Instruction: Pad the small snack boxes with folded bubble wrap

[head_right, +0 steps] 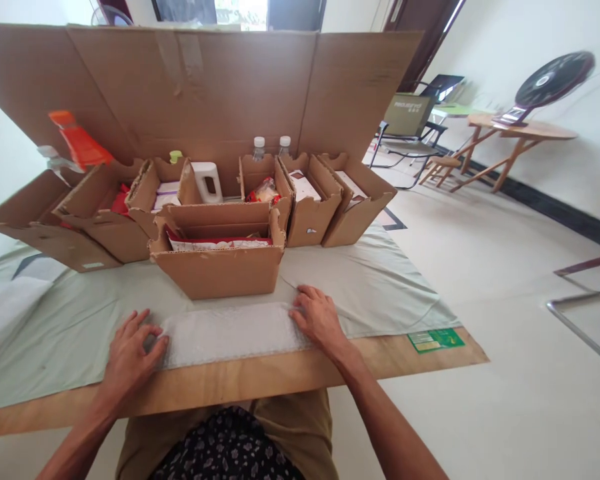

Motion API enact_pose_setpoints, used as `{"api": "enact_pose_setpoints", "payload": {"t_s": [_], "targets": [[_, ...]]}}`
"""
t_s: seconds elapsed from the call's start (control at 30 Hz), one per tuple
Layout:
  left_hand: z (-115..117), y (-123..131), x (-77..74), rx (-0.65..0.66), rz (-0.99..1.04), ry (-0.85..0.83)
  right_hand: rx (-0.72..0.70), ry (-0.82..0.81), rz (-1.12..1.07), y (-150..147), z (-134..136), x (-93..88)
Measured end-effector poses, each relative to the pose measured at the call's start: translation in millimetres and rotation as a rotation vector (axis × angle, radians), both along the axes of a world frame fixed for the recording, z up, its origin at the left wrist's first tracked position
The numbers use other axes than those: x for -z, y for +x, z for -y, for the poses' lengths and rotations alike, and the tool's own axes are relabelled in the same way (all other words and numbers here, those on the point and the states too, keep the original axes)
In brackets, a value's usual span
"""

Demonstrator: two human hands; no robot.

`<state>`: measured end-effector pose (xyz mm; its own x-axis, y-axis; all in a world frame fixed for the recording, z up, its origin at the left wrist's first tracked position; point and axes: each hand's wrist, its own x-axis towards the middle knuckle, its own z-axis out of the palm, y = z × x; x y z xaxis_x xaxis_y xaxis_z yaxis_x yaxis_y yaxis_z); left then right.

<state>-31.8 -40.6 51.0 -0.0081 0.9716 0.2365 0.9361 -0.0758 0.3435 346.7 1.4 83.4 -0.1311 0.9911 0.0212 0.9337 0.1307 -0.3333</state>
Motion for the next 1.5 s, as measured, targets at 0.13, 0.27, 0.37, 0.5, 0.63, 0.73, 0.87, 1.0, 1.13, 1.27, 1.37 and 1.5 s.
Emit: {"api": "enact_pose_setpoints", "payload": {"t_s": [0.13, 0.27, 0.37, 0.5, 0.63, 0.73, 0.87, 1.0, 1.13, 1.27, 1.37, 1.5], "targets": [[7, -11, -16.1, -0.065, 0.337, -0.099, 0.011, -0.033, -0.104, 8, 21, -14.7], [-11, -48, -46.6, -0.107, 0.374, -0.152, -0.008, -0.241, -0.518, -24, 58, -22.8], [-55, -71, -69.2, -0.050, 0.194, -0.101, -0.100, -0.445, -0.844, -81, 82, -9.7], [-117, -75, -79.2, 0.017, 0.082, -0.003, -0.147, -0.556, -1.046, -153, 97, 14.3], [-98, -56, -64.4, 0.118, 0.139, 0.045, -0.106, -0.560, -1.011, -168, 95, 20.2], [-26, -41, -46.7, 0.279, 0.245, -0.010, -0.124, -0.664, -1.046, -158, 93, 12.7], [61, -31, -22.8, 0.422, 0.803, -0.264, -0.084, -0.850, -1.340, -162, 79, -1.8], [76, -28, -5.8, 0.152, 1.096, -0.243, -0.007, -0.813, -1.576, -192, 45, -5.1], [54, -21, -4.8, -0.195, 0.709, -0.146, 0.064, -0.839, -1.599, -218, 20, 3.4], [42, -16, -6.6, -0.208, 0.485, -0.081, 0.112, -0.820, -1.587, -223, 18, 9.5], [40, -15, -4.9, -0.228, 0.404, -0.038, 0.112, -0.801, -1.576, -223, 21, 12.2], [39, -17, -4.0, -0.202, 0.374, -0.009, 0.047, -0.748, -1.562, -223, 25, 18.4]]}}
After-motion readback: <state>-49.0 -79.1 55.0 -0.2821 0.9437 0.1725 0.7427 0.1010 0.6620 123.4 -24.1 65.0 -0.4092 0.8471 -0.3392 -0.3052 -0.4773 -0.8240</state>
